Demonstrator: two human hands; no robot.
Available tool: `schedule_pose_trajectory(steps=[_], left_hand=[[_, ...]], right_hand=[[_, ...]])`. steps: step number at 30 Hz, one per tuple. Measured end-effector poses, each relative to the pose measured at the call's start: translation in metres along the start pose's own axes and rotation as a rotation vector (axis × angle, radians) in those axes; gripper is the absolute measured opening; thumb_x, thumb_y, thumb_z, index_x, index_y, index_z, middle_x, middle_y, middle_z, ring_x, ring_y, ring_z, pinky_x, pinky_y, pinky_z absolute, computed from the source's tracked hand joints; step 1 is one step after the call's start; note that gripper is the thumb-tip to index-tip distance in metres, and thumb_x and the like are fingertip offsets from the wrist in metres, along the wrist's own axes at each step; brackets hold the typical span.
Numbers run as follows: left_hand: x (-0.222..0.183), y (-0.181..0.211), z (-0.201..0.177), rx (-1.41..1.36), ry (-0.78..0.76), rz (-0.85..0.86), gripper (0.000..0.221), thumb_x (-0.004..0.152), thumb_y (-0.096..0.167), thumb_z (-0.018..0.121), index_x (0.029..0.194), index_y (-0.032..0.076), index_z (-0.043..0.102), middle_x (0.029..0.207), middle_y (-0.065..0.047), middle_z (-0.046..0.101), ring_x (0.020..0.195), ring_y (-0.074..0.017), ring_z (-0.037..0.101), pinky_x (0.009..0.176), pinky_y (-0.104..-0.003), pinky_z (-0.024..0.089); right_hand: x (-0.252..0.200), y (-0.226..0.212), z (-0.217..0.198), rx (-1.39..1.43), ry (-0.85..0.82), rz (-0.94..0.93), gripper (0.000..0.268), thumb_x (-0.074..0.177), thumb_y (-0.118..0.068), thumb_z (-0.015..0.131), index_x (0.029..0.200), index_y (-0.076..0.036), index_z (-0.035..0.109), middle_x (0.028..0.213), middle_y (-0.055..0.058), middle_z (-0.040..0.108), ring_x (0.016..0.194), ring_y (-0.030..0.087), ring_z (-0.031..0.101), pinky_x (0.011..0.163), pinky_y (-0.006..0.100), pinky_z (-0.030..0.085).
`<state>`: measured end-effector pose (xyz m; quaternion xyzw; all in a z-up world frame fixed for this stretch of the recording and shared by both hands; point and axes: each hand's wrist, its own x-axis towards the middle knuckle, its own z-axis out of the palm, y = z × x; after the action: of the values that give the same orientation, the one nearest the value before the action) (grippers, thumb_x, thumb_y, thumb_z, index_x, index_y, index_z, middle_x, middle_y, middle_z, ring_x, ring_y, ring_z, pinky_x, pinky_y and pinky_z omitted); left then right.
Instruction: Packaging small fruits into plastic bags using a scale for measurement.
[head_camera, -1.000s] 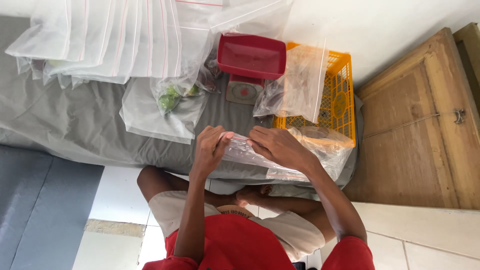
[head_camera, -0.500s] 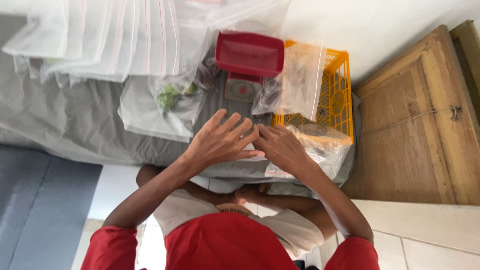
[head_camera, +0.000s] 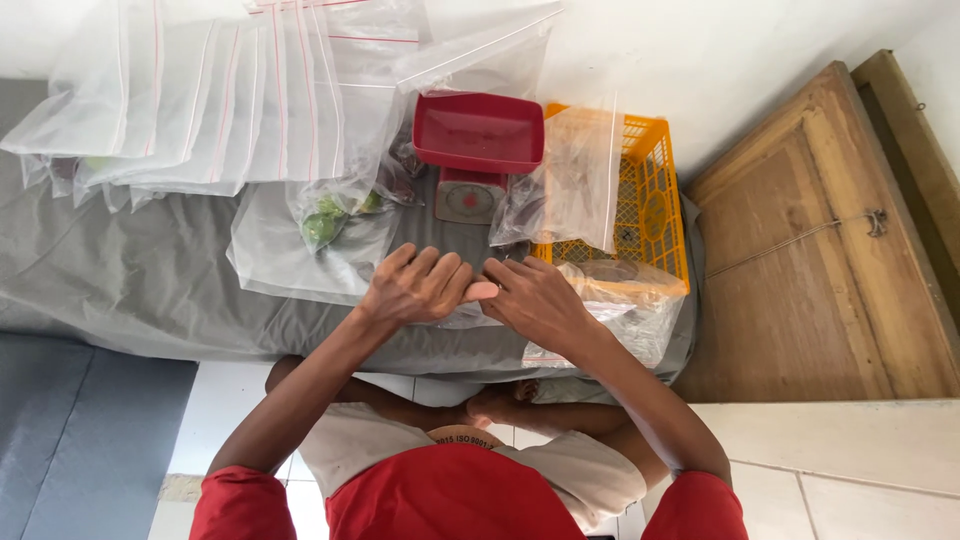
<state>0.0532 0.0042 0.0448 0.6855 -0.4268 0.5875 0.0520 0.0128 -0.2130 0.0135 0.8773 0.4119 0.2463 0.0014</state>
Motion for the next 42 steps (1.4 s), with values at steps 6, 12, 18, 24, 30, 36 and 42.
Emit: schedule_pose_trajectory(steps=[6, 12, 18, 24, 30, 36, 42], left_hand=[[0.001, -0.011, -0.006, -0.009, 0.011, -0.053, 0.047, 0.107, 0.028, 0.036, 0.061, 0.018, 0.04, 0.062, 0.001, 0.03, 0.049, -0.0169, 0.036, 0.053, -0.026, 0.037], [-0.016, -0.018, -0.004, 0.003, -0.025, -0.054, 0.049, 0.109, 0.033, 0.044, 0.063, 0.017, 0.043, 0.062, 0.001, 0.032, 0.049, -0.0168, 0.04, 0.056, -0.026, 0.041], [-0.005, -0.008, -0.008, 0.136, -0.17, -0.067, 0.041, 0.107, 0.034, 0.052, 0.069, 0.02, 0.055, 0.066, 0.004, 0.04, 0.055, -0.0155, 0.045, 0.06, -0.03, 0.044], [0.013, 0.022, -0.004, 0.05, -0.115, -0.117, 0.044, 0.108, 0.03, 0.04, 0.069, 0.016, 0.057, 0.068, -0.004, 0.047, 0.063, -0.0194, 0.051, 0.072, -0.03, 0.05], [-0.009, 0.016, 0.012, 0.048, -0.044, -0.092, 0.045, 0.107, 0.03, 0.037, 0.063, 0.02, 0.044, 0.062, 0.002, 0.031, 0.051, -0.014, 0.035, 0.054, -0.026, 0.039], [-0.005, 0.014, 0.01, 0.056, -0.031, -0.054, 0.039, 0.1, 0.021, 0.046, 0.061, 0.022, 0.04, 0.062, 0.003, 0.027, 0.049, -0.0127, 0.03, 0.05, -0.025, 0.034], [-0.007, 0.009, 0.009, 0.02, -0.032, -0.064, 0.045, 0.106, 0.03, 0.041, 0.063, 0.021, 0.044, 0.061, 0.004, 0.03, 0.047, -0.0119, 0.033, 0.049, -0.023, 0.036]], right_hand=[[0.011, -0.001, -0.021, 0.019, -0.044, 0.003, 0.012, 0.102, -0.017, 0.059, 0.091, -0.014, 0.057, 0.084, 0.001, 0.052, 0.069, 0.02, 0.063, 0.057, 0.032, 0.044], [0.008, 0.001, -0.026, 0.056, -0.095, 0.024, 0.011, 0.102, -0.014, 0.058, 0.091, -0.014, 0.058, 0.083, 0.001, 0.054, 0.069, 0.019, 0.065, 0.057, 0.03, 0.046], [0.003, 0.009, -0.01, -0.06, -0.062, 0.049, 0.008, 0.1, -0.017, 0.06, 0.093, -0.017, 0.057, 0.084, -0.001, 0.052, 0.068, 0.017, 0.064, 0.058, 0.03, 0.047], [0.008, 0.011, -0.013, -0.07, -0.024, 0.039, 0.016, 0.103, -0.03, 0.056, 0.094, -0.017, 0.056, 0.087, 0.0, 0.051, 0.07, 0.02, 0.06, 0.062, 0.033, 0.045], [-0.003, 0.005, -0.011, 0.034, -0.031, 0.033, 0.019, 0.104, -0.022, 0.056, 0.087, -0.015, 0.058, 0.085, 0.003, 0.052, 0.066, 0.022, 0.058, 0.057, 0.033, 0.042], [-0.006, 0.003, -0.016, 0.075, -0.033, 0.036, 0.021, 0.105, -0.02, 0.054, 0.085, -0.014, 0.055, 0.083, 0.002, 0.049, 0.065, 0.022, 0.057, 0.055, 0.033, 0.041], [-0.002, 0.003, -0.03, 0.113, -0.1, 0.05, 0.013, 0.103, -0.014, 0.055, 0.09, -0.014, 0.057, 0.082, 0.002, 0.052, 0.068, 0.022, 0.063, 0.057, 0.032, 0.047]])
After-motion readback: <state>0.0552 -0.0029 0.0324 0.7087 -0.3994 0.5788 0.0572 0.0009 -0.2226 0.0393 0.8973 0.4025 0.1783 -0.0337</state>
